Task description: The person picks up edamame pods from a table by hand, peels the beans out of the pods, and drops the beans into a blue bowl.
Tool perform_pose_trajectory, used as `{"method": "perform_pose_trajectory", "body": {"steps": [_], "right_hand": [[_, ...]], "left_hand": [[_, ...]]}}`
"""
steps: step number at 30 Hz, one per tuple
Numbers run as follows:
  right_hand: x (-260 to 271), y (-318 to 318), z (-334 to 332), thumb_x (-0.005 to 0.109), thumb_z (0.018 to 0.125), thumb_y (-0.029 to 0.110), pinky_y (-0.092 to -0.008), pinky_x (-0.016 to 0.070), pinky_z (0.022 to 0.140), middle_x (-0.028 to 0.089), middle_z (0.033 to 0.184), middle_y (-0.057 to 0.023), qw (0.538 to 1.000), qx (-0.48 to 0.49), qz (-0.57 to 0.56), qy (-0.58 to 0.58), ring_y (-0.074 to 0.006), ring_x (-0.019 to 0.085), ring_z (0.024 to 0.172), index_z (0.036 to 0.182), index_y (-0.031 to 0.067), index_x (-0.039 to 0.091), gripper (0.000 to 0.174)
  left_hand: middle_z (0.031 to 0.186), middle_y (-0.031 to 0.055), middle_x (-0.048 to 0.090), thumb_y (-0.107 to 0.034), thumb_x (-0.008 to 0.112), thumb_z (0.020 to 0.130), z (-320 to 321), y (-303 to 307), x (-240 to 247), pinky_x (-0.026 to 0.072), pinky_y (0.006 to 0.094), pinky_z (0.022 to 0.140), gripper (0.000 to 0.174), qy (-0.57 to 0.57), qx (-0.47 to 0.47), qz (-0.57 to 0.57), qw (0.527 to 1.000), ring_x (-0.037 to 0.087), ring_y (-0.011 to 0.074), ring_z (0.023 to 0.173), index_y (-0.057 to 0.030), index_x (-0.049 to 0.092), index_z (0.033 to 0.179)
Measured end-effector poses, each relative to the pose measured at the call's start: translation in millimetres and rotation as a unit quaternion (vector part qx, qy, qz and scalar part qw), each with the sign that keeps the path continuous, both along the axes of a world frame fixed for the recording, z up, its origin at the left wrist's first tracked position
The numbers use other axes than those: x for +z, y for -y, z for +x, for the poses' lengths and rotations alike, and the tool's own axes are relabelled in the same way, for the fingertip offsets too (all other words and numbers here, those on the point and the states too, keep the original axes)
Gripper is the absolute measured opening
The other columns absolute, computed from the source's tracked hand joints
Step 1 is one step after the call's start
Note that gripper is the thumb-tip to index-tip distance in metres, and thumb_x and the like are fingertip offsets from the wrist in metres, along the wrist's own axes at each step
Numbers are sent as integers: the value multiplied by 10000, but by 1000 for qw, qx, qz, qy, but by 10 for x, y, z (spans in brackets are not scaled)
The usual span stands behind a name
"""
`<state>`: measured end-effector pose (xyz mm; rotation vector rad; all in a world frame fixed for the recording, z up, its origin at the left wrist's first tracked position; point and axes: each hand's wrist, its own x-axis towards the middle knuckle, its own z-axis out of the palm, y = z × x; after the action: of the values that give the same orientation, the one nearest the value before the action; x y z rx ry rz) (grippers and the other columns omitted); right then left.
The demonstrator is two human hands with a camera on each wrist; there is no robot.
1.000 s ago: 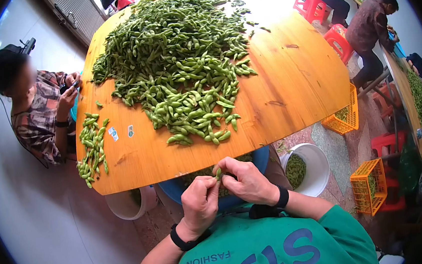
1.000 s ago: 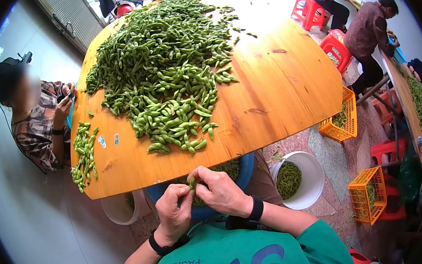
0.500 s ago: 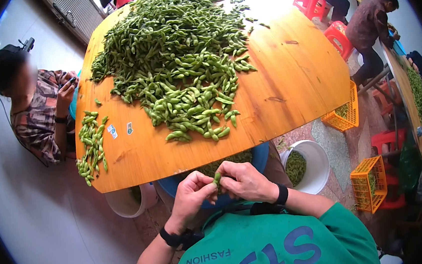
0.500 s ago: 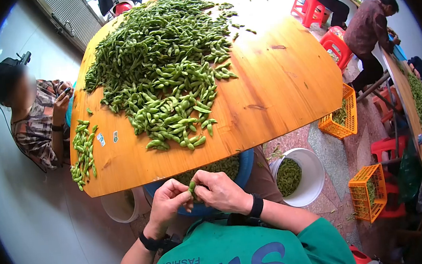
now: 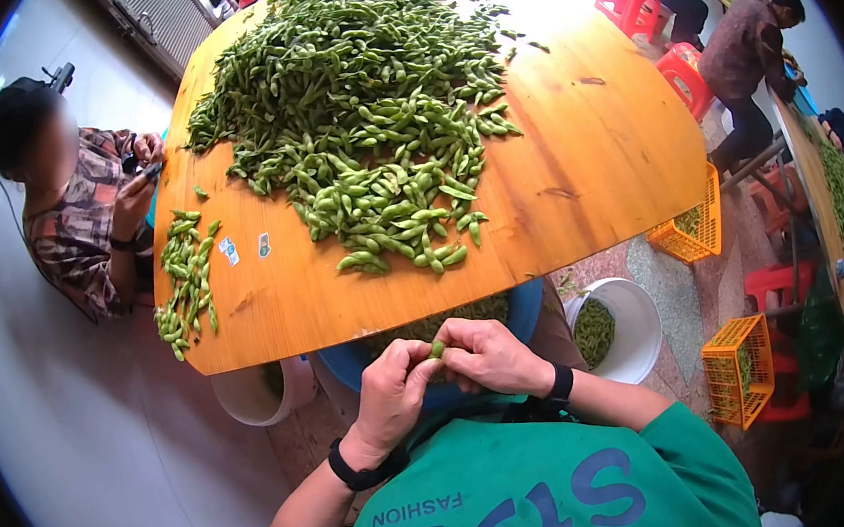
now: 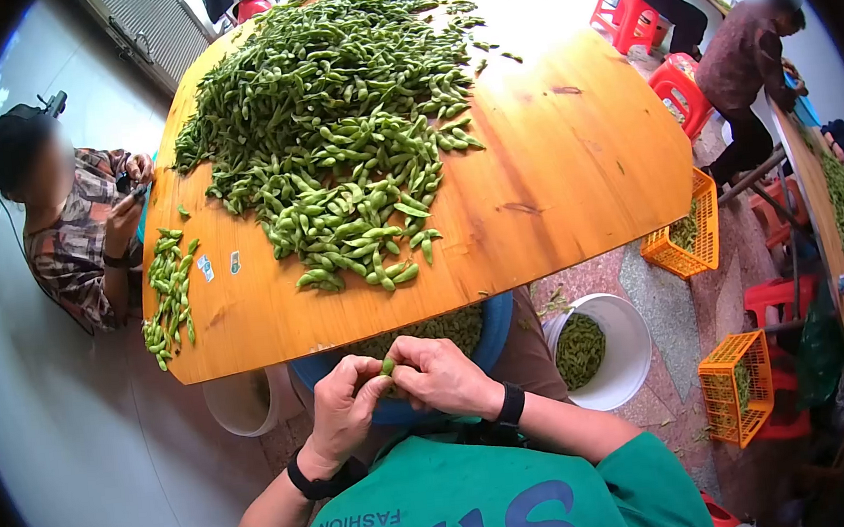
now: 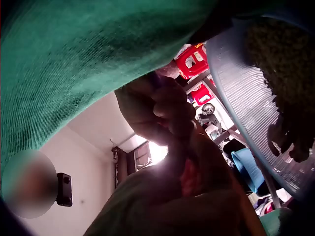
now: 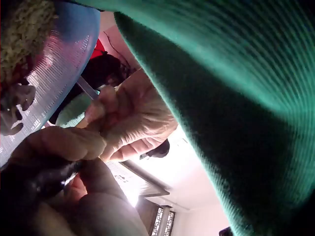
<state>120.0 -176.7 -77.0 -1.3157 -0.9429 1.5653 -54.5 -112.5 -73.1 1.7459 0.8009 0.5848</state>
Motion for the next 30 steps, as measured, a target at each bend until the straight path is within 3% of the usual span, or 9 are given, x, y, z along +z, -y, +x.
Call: {"method": "perform_pose_trajectory", "body": {"steps": [2,6,9,10,11,15,21,23,30], "right_hand": [[32,-9,-5,520,931,96,-258,465,486,608,670,-36,999,-7,23,35,-88,583,546,920,5,588,114],[-47,-1,-28,550,913,88,-248,475,506,621,699,-22,981,-15,120,150,-79,593,566,930,2,579,93],[-16,-3,-9,549,913,83,-245,477,512,623,706,-19,984,-10,115,138,-76,591,570,936,2,581,90],[6,-5,10,544,920,80,-237,477,515,627,721,-13,994,4,66,88,-70,588,575,943,6,583,87],[-5,-7,30,544,920,80,-237,477,515,627,721,-13,994,5,66,89,-70,588,575,943,6,583,87],[-124,-26,92,553,931,117,-226,472,509,635,740,-10,997,33,27,-70,-67,586,592,961,21,589,107],[-133,-22,52,635,944,156,-197,467,517,627,773,11,999,4,37,24,-37,579,628,1006,27,584,152],[-159,-13,18,653,934,152,-196,468,518,628,771,12,992,-15,83,89,-34,579,634,1017,28,588,162],[-170,-7,31,669,909,107,-194,471,518,637,777,5,999,-43,20,15,-34,575,632,1025,18,614,156]], "left_hand": [[840,125,633,9,654,888,18,9,-3,517,322,630,118,-9,-6,189,982,644,218,712,19,596,990],[841,155,608,-21,645,901,15,36,-42,507,350,606,114,-15,21,202,979,637,293,703,7,594,998],[830,125,622,-99,583,975,-16,5,-27,508,321,585,107,-58,29,65,996,632,244,679,6,586,997],[843,96,631,-136,542,1007,-44,-45,-52,507,277,580,141,16,25,-155,987,630,181,699,-1,583,1011],[857,67,640,-172,500,1039,-65,-83,-76,507,234,576,182,89,21,-368,925,628,118,718,-9,580,1026],[871,54,638,-206,504,1041,-68,-130,-90,518,233,579,205,131,29,-496,858,616,123,690,-16,571,1079],[849,16,638,-200,593,1001,-46,-51,-71,480,211,606,183,46,45,-296,953,575,77,719,-22,632,1019],[840,4,636,-191,604,994,-47,-64,-61,473,210,623,176,40,48,-281,958,566,69,728,-20,646,1001],[847,-16,636,-145,608,985,-39,9,-197,460,216,675,146,88,79,-297,948,555,65,748,-10,665,974]]}}
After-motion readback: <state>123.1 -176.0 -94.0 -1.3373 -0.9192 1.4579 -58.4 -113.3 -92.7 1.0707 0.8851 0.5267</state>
